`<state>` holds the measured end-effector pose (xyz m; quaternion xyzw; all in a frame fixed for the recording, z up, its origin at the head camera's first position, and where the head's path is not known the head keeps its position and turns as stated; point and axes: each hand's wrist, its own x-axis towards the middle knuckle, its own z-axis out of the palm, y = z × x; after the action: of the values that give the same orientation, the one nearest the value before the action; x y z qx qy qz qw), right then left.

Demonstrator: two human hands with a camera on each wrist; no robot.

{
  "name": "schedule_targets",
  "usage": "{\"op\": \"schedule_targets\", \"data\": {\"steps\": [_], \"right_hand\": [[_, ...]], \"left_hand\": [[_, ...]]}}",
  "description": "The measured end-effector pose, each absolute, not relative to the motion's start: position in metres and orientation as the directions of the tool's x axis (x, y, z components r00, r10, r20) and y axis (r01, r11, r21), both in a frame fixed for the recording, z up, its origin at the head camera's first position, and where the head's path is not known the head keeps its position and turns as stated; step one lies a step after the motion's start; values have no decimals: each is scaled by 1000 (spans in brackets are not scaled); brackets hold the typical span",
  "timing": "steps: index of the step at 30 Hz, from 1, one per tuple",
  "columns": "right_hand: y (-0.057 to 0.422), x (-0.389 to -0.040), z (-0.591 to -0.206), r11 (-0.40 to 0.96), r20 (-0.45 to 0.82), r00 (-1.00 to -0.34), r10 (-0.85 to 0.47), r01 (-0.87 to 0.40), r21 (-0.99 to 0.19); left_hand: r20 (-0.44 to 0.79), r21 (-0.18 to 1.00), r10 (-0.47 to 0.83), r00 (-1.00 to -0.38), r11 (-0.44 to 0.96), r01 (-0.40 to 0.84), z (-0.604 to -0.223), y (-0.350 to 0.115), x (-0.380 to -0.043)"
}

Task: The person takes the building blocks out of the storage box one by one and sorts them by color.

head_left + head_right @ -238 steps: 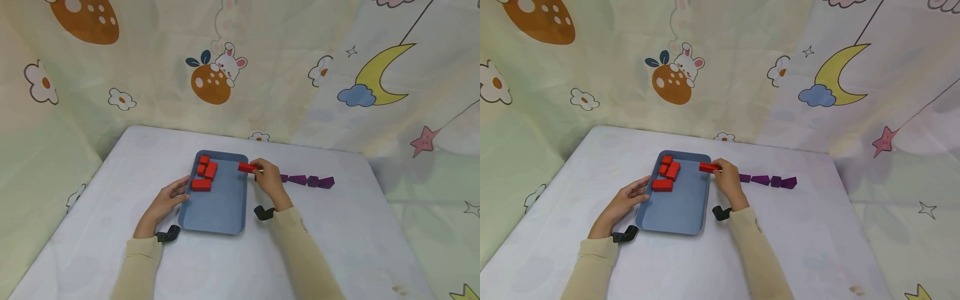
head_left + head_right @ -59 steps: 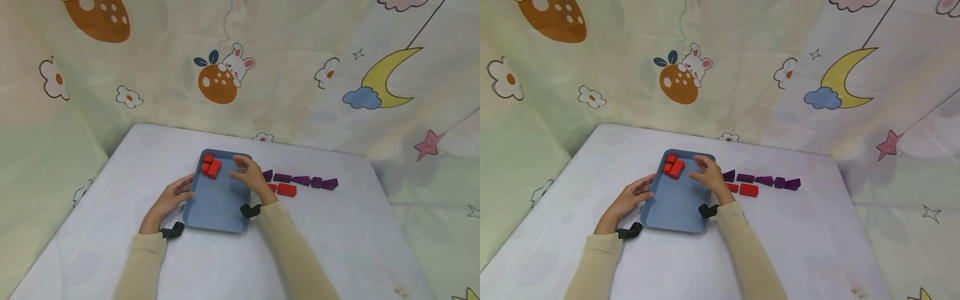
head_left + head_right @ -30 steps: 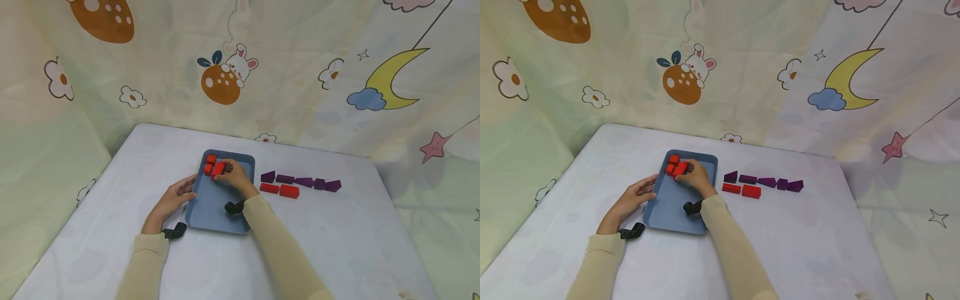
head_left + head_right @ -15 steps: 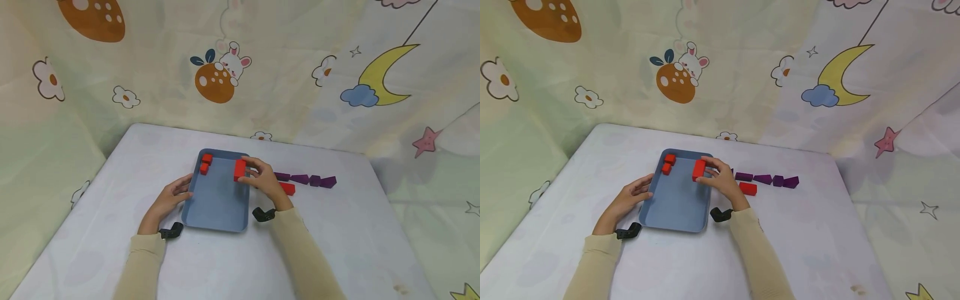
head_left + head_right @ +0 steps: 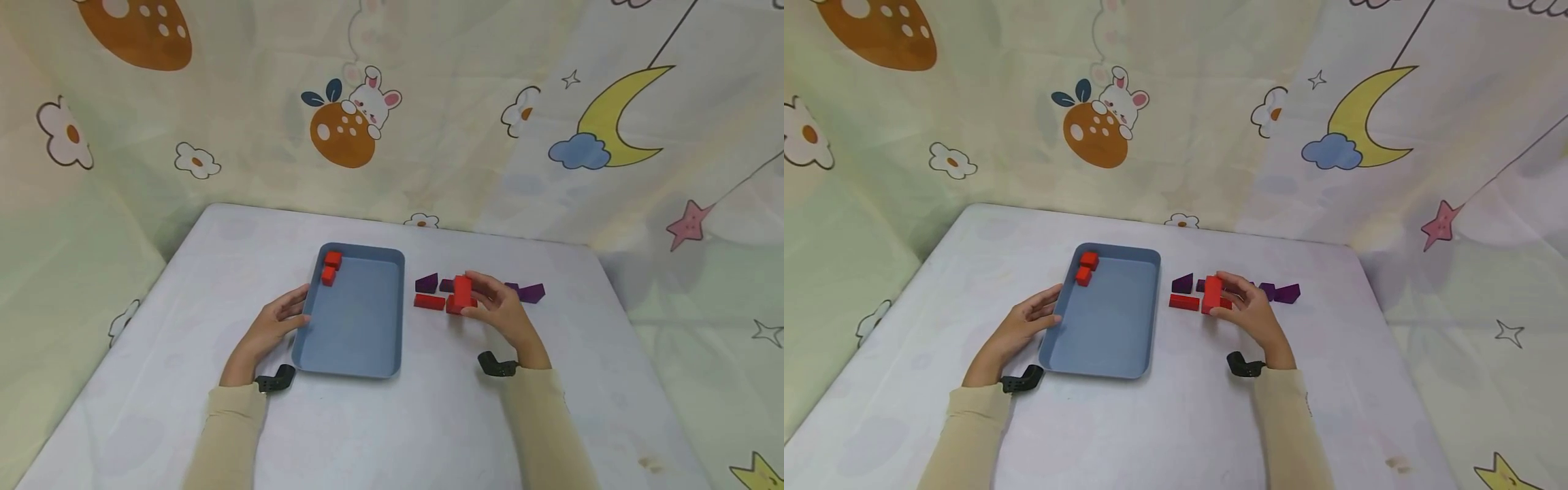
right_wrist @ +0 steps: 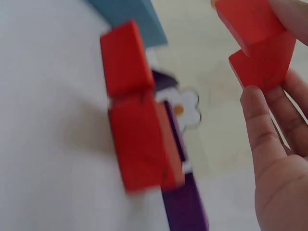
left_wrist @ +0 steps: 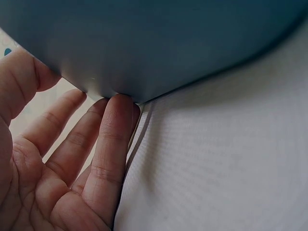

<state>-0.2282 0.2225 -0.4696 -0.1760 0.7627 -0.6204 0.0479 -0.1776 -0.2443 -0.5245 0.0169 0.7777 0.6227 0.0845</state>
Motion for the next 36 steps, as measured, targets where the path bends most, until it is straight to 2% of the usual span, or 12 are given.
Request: {"op": "schedule_targets", "data": {"steps": [11,23,27,32,36], "right_hand": [[275,-223,-488,292,7,-958,-287,-94,-952],[286,-226,-504,286,-79,-941,-330,-20,-958],[284,-226,-500,312,-92,-941,-324,-15,-950],[282,-218,-484,463,-98,-955,-279,-45,-885],[278,-211,-474,504,-23,-967,-255,-112,-856]], "left_hand": [[-103,970,134,-986,233,-70,-526,-245,-177],[-98,972,135,-986,225,-66,-526,-245,-178],[-107,972,131,-986,223,-76,-524,-246,-177],[-106,975,143,-984,209,-75,-524,-246,-177],[-113,975,141,-984,206,-83,-526,-246,-178]]}}
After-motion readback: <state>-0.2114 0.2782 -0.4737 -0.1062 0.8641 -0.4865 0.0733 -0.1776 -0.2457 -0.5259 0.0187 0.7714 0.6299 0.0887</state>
